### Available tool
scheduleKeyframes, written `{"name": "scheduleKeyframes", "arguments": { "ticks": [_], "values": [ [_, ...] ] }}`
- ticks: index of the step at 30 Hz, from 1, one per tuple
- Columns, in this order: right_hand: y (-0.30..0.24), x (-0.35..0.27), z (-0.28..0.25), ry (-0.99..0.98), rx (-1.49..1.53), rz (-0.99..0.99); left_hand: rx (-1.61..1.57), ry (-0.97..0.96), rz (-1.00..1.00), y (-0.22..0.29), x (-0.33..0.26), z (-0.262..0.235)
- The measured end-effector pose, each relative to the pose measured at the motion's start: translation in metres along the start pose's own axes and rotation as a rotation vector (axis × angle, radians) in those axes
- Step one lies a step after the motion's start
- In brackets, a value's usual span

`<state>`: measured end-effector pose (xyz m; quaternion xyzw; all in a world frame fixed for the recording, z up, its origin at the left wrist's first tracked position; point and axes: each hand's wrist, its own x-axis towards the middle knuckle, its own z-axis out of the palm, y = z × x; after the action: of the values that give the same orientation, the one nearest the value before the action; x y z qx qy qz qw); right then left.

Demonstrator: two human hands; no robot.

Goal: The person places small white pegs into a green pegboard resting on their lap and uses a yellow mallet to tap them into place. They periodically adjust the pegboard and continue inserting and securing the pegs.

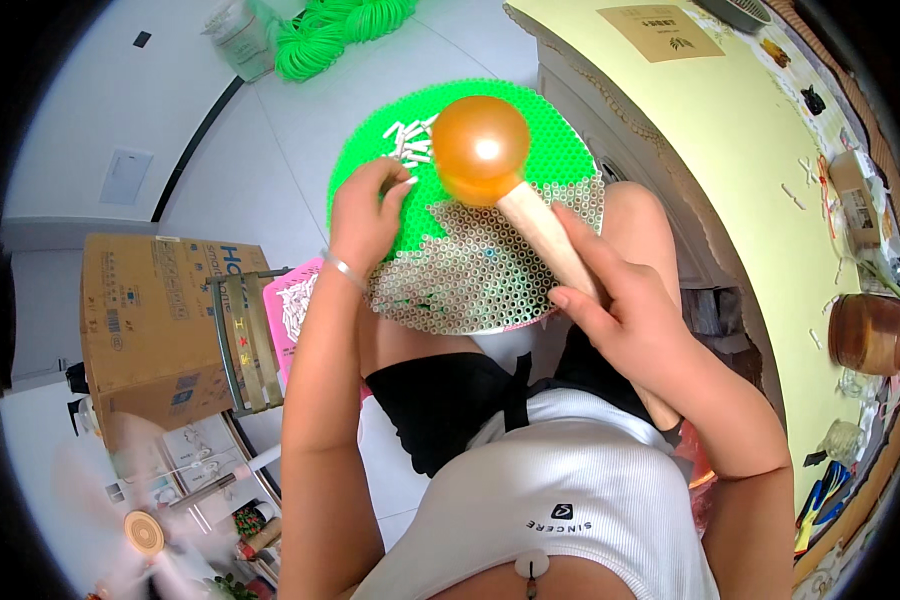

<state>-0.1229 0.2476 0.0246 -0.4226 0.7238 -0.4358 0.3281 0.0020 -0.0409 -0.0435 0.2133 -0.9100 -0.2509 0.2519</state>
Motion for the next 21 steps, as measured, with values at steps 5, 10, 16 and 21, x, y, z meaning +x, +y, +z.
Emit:
{"name": "scheduleKeyframes", "arguments": {
  "ticks": [5, 10, 16, 21],
  "values": [
    [-0.006, -0.005, -0.009, -0.034, 0.206, 0.377, -0.078, -0.185, -0.094, 0.019, -0.019, -0.024],
    [0.011, -0.008, -0.002, -0.031, 0.203, 0.247, 0.154, -0.190, 0.072, 0.023, -0.013, -0.017],
    [0.016, -0.010, 0.001, -0.044, 0.178, 0.126, 0.403, -0.304, 0.123, 0.022, -0.002, 0.000],
    [0.002, -0.005, 0.000, -0.064, 0.099, 0.001, -0.096, -0.279, -0.287, 0.016, 0.011, -0.034]
  ]
}}
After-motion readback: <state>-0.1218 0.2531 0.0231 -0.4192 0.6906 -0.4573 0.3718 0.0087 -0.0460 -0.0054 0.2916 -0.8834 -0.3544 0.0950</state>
